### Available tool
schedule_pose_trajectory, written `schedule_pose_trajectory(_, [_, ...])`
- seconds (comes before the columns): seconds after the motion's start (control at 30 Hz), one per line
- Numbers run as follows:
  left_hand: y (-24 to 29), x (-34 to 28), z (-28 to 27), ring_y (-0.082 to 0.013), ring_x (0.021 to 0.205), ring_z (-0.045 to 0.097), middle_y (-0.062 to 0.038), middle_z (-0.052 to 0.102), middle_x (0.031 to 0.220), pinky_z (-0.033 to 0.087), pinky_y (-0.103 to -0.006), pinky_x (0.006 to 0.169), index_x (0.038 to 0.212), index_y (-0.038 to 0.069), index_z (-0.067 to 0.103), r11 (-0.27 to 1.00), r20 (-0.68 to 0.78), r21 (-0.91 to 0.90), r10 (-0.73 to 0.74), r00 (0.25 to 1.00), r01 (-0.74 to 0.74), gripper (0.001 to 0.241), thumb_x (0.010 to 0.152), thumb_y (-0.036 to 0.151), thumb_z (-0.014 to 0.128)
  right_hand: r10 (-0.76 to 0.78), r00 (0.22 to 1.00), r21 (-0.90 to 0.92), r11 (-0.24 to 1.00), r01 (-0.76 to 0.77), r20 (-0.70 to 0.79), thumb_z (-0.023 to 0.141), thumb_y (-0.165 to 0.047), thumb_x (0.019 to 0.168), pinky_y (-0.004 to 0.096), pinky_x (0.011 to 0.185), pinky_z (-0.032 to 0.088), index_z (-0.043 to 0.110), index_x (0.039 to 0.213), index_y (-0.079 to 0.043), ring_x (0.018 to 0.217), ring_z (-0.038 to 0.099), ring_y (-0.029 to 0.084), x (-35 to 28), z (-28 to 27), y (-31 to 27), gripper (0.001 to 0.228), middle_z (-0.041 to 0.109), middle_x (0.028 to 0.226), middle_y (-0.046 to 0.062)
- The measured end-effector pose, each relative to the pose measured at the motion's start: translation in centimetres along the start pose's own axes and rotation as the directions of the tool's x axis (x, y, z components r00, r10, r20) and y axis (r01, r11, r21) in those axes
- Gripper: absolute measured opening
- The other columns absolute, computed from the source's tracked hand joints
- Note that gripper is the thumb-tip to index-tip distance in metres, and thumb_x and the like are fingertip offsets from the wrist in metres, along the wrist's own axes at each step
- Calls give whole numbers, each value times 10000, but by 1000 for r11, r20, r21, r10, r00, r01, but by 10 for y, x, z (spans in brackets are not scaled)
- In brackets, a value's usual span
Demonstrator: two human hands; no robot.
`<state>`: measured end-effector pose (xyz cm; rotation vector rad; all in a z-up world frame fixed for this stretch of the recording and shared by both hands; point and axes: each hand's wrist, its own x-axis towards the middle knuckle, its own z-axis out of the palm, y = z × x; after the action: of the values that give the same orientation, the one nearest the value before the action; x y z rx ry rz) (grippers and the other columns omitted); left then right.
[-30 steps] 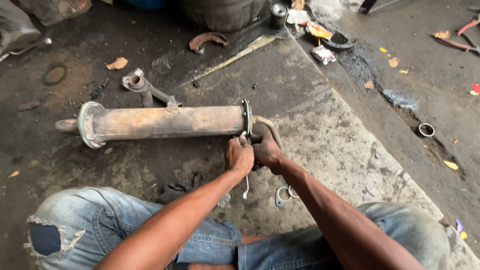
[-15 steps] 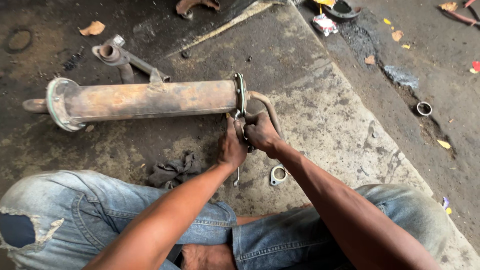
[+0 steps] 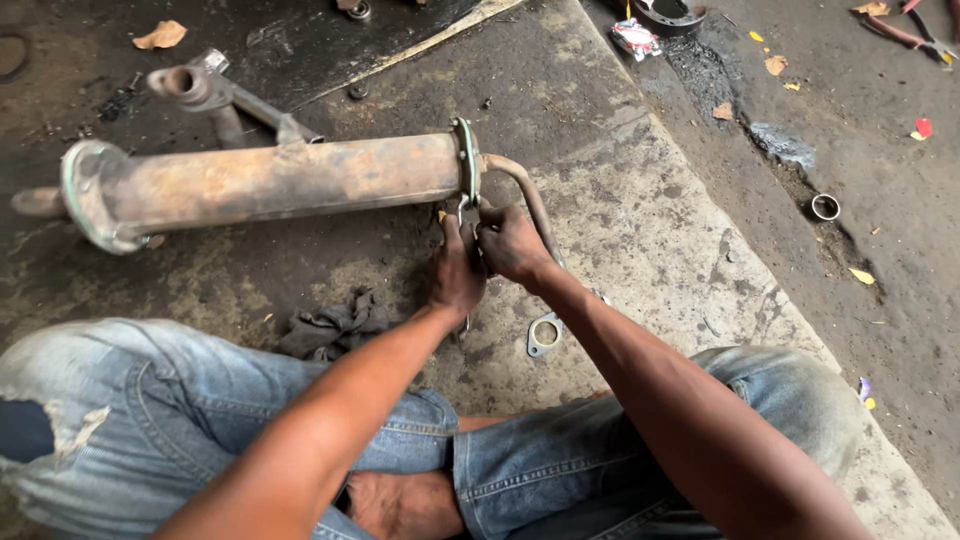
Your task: The person sits on the floor and uses a wrench to tighten bolts on a flange of a rusty exhaust pipe. They adjust the pipe and continue tightening the bolts to secure the connection.
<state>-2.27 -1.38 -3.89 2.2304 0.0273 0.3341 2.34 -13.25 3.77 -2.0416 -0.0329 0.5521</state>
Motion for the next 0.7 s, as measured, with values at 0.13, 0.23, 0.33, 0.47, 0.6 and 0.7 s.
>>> schedule_pose_trajectory(0.13, [24,12,-22,-342,558,629,-196,634,701,473,-511,493,1245,90,467,868,265,85,-492,829,488,257,1056,234,369,53,999,92,994,-54,12,552,-94,956,350,757,642,623,1269,16,878,750,247,-7,-6,-9,340,728,1073,193])
schedule_pose_trajectory(0.23, [23,24,-35,-209,547,559,-97,578,686,483,-440,502,1018,66,598,890,208,-37,-438,875,455,345,1096,271,332,25,1000,190,981,-27,16,539,-30,932,373,684,628,659,1154,11,776,696,220,-13,-11,-28,256,694,935,130])
schedule_pose_trajectory(0.33, [13,33,-48,-238,636,578,-157,597,757,511,-459,553,922,-7,619,951,46,-57,-301,953,303,383,1093,260,404,31,998,301,953,-47,57,514,-7,945,394,603,634,663,1060,16,658,653,206,-17,-12,-42,189,638,828,105])
schedule_pose_trajectory(0.47, [18,34,-72,-310,603,635,-185,690,701,488,-471,600,838,40,681,952,-56,80,-292,955,296,349,1001,297,510,78,977,385,910,-151,198,499,-42,1004,418,550,677,621,1064,85,582,662,230,-14,-10,-27,187,609,810,131])
schedule_pose_trajectory(0.6, [37,46,-78,-287,590,666,-174,665,663,507,-456,568,735,21,654,917,120,7,-396,910,398,342,938,275,545,75,964,171,978,-121,254,537,-78,945,437,609,659,581,1281,62,680,742,319,-13,30,3,366,713,921,171])
schedule_pose_trajectory(0.7, [53,57,-89,-299,549,657,-195,651,650,502,-471,539,727,-6,642,898,190,53,-439,878,437,350,924,271,559,-46,982,-68,996,60,185,495,-85,886,392,589,658,670,1287,9,638,778,306,-8,38,13,448,745,894,146])
